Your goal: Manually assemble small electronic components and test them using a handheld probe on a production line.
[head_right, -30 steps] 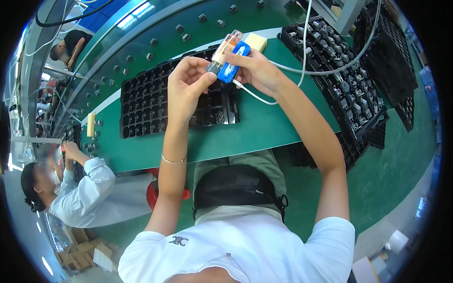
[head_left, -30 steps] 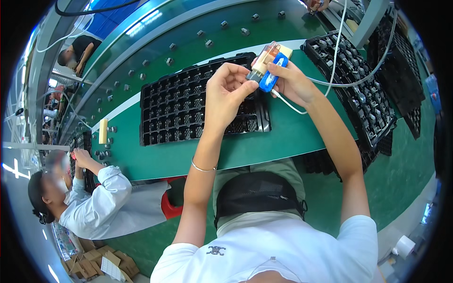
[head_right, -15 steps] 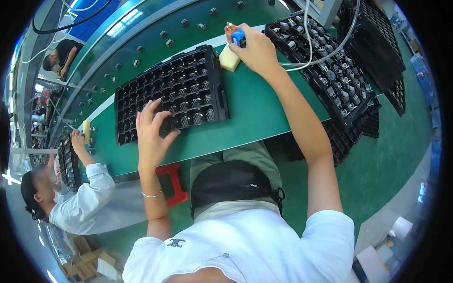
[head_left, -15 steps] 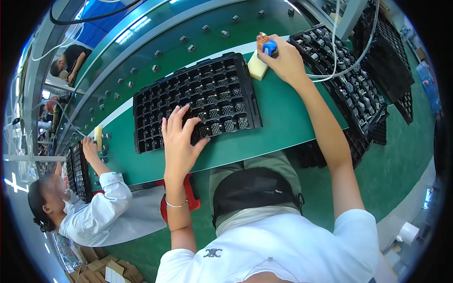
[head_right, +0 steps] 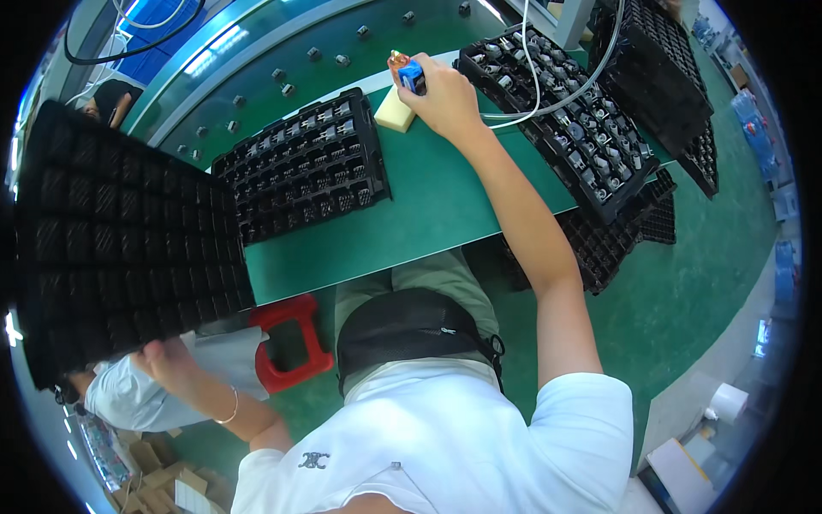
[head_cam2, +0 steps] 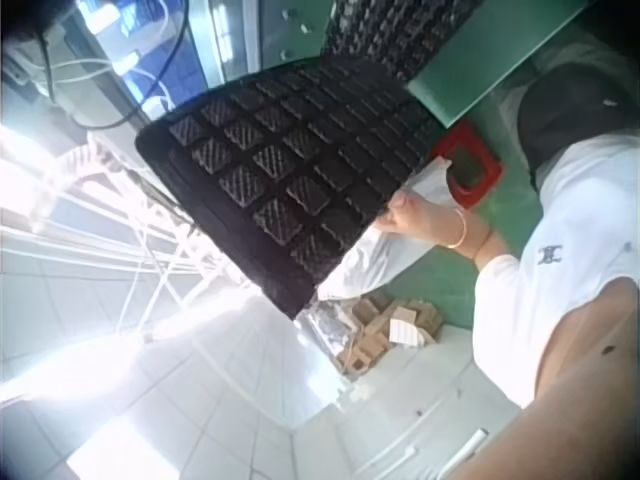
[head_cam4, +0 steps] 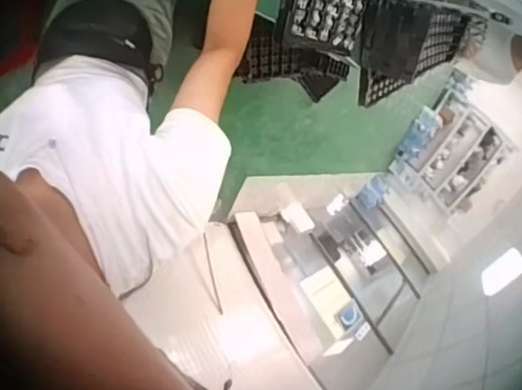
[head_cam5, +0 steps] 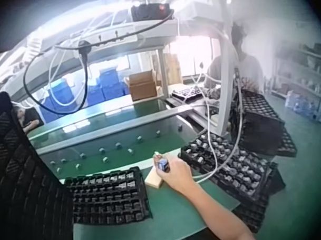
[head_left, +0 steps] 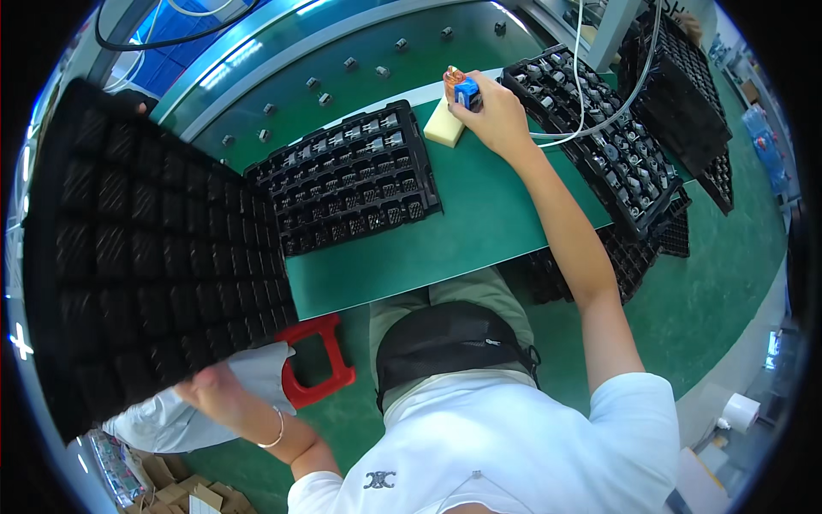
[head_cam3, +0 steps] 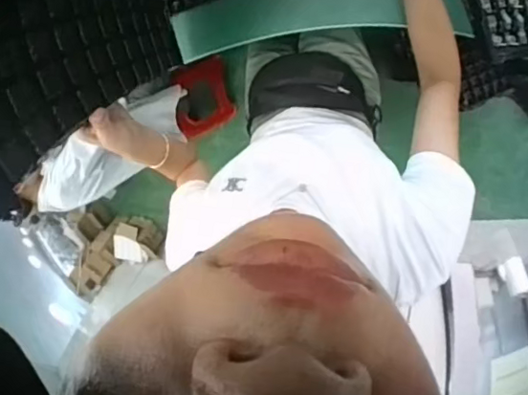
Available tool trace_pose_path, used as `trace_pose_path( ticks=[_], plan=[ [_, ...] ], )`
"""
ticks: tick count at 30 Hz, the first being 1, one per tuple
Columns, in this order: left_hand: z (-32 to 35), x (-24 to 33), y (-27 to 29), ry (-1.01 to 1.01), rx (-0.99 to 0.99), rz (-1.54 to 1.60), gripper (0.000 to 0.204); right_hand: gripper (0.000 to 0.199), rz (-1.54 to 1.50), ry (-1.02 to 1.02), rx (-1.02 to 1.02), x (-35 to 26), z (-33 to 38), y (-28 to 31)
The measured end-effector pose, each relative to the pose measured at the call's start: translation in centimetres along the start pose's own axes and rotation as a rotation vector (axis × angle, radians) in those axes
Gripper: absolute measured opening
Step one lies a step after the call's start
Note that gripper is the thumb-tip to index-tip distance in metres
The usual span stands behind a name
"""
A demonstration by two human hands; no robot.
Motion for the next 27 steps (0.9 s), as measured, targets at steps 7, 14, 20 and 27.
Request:
trace_pose_path(
  ticks=[7, 14, 20, 27],
  plan=[
    [2.7, 7.4, -0.2, -0.010, 0.070, -0.125, 0.097, 0.038, 0.020, 0.004, 0.013, 0.0, 0.0, 0.5],
    [5.7, 7.5, -1.6, 0.498, -0.264, -0.371, 0.096, 0.037, 0.011, 0.020, 0.006, -0.5, -0.1, 0.4],
    [9.6, 5.8, -1.6, 0.941, -0.563, -0.552, 0.096, 0.039, 0.049, 0.011, 0.007, 0.1, 0.0, 0.5],
    [11.4, 4.4, 0.1, 0.948, -0.241, -0.231, 0.091, 0.048, -0.042, -0.035, -0.073, -0.2, -1.1, -0.3]
  ],
)
Point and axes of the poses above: each hand's wrist, its own z-axis away from the middle knuckle, its own y-axis out of the back of the hand, x = y × z, the point moved 8 cm from there along -z, towards the middle knuckle, and after that the axes turned 12 degrees about z, right-handed, at the moved point
